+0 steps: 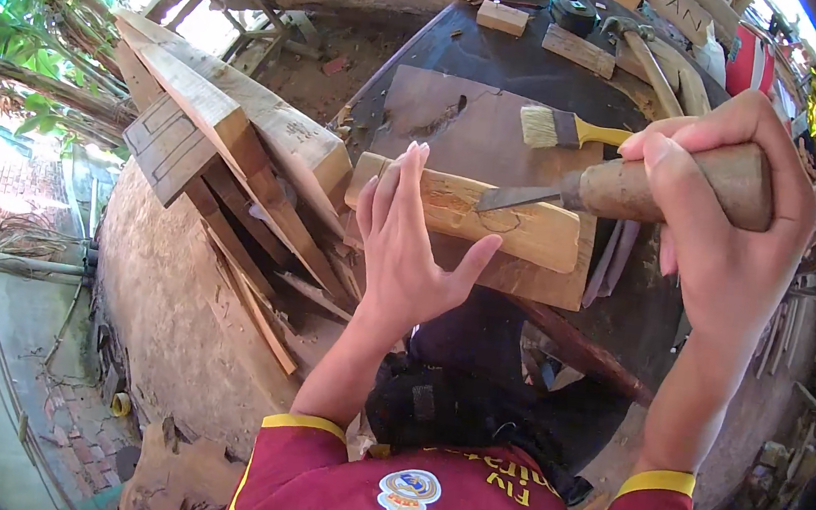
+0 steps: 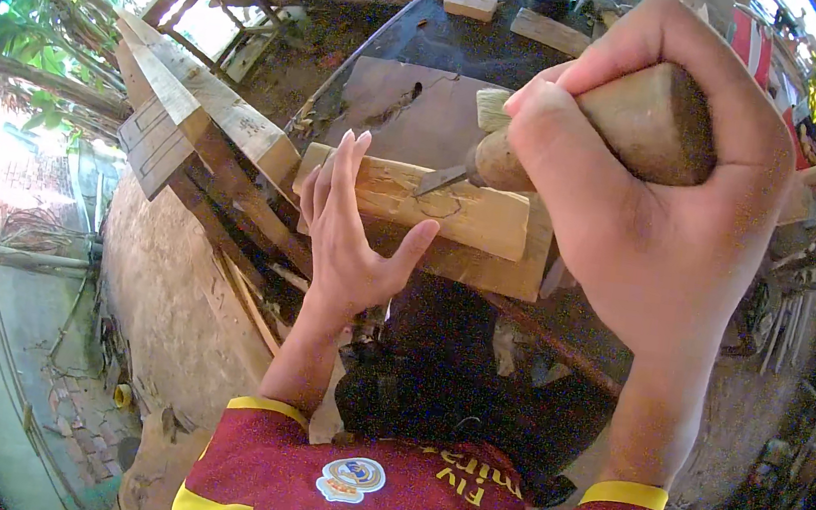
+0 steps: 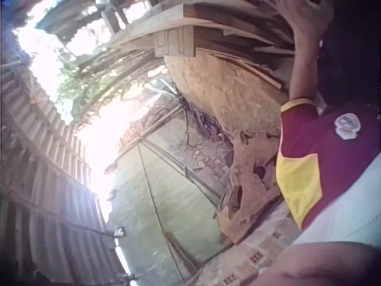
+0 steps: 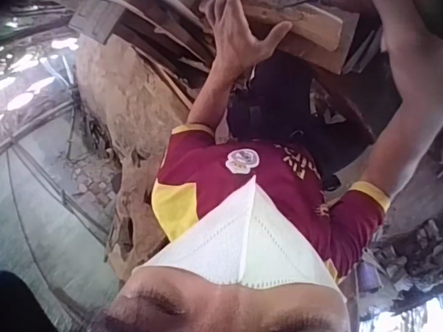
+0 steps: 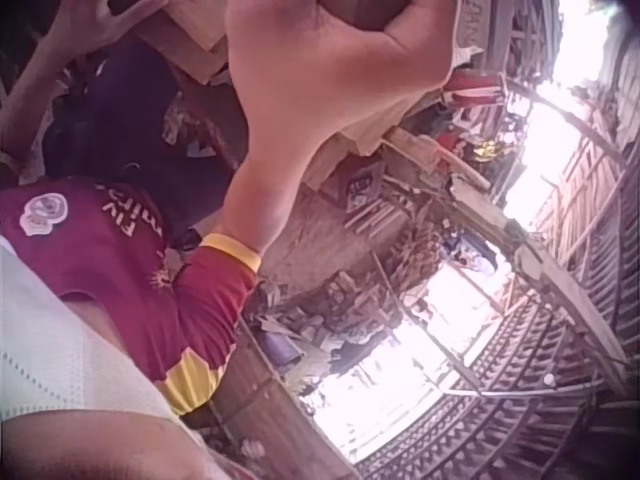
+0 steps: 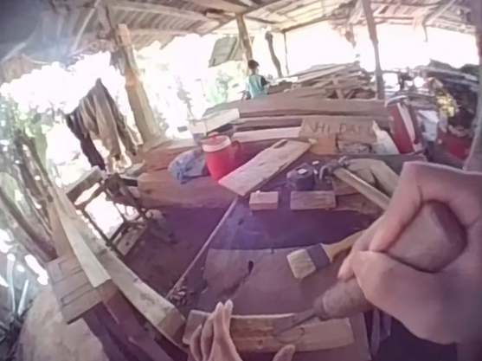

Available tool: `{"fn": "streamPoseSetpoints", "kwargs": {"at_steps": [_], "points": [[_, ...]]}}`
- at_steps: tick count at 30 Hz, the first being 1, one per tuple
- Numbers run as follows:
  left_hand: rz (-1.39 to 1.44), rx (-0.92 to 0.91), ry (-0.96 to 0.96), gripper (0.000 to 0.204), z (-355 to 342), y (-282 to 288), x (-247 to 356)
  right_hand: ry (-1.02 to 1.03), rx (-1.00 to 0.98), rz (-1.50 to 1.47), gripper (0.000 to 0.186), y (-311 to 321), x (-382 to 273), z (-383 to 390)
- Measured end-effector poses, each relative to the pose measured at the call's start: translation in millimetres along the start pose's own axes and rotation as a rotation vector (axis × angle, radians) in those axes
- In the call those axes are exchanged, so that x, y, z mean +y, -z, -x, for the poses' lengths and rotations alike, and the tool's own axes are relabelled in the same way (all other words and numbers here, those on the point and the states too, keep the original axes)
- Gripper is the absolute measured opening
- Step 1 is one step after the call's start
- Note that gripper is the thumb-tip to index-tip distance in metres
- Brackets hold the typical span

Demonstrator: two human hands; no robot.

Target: The person carves a rectangular wooden block using a chisel and a wooden mallet. They hold the chisel against the wood with their left hand and strike the handle with the mallet in their right hand to remove wood shavings. The person occasionally pauses to inspect the carved surface.

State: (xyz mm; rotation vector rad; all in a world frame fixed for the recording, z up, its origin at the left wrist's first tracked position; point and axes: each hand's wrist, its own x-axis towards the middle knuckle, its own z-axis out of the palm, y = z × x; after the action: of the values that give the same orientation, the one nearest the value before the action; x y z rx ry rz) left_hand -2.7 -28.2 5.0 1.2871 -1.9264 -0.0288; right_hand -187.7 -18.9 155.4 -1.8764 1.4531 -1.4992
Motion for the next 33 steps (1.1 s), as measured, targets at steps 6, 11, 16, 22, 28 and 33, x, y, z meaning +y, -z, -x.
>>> {"fn": "streamPoseSetpoints", "kwargs": {"at_steps": [6,11,16,22,28,33], "points": [[0.055,0.010,-0.059,0.090,-21.5,7.1,9.2,0.101,0.000,-0.046,0.010,10.5,21.9,0.4],[0.067,-0.121,0.036,0.100,-24.0,6.9,5.8,0.017,0.080,-0.138,0.011,16.6,7.7,2.3],[0.033,-0.112,0.023,0.102,-22.0,7.5,6.1,0.083,0.023,-0.085,0.011,6.9,20.9,2.2],[0.111,-0.120,0.045,0.094,-24.2,5.4,6.2,0.125,-0.018,-0.084,0.011,5.3,23.7,0.7],[0.502,-0.048,-0.222,0.062,-68.9,5.7,43.3,0.176,-0.040,-0.047,0.007,0.0,8.0,-2.8],[0.797,-0.178,-0.193,0.027,-98.4,2.9,72.1,0.154,-0.088,0.087,0.008,9.5,4.0,-2.7]]}}
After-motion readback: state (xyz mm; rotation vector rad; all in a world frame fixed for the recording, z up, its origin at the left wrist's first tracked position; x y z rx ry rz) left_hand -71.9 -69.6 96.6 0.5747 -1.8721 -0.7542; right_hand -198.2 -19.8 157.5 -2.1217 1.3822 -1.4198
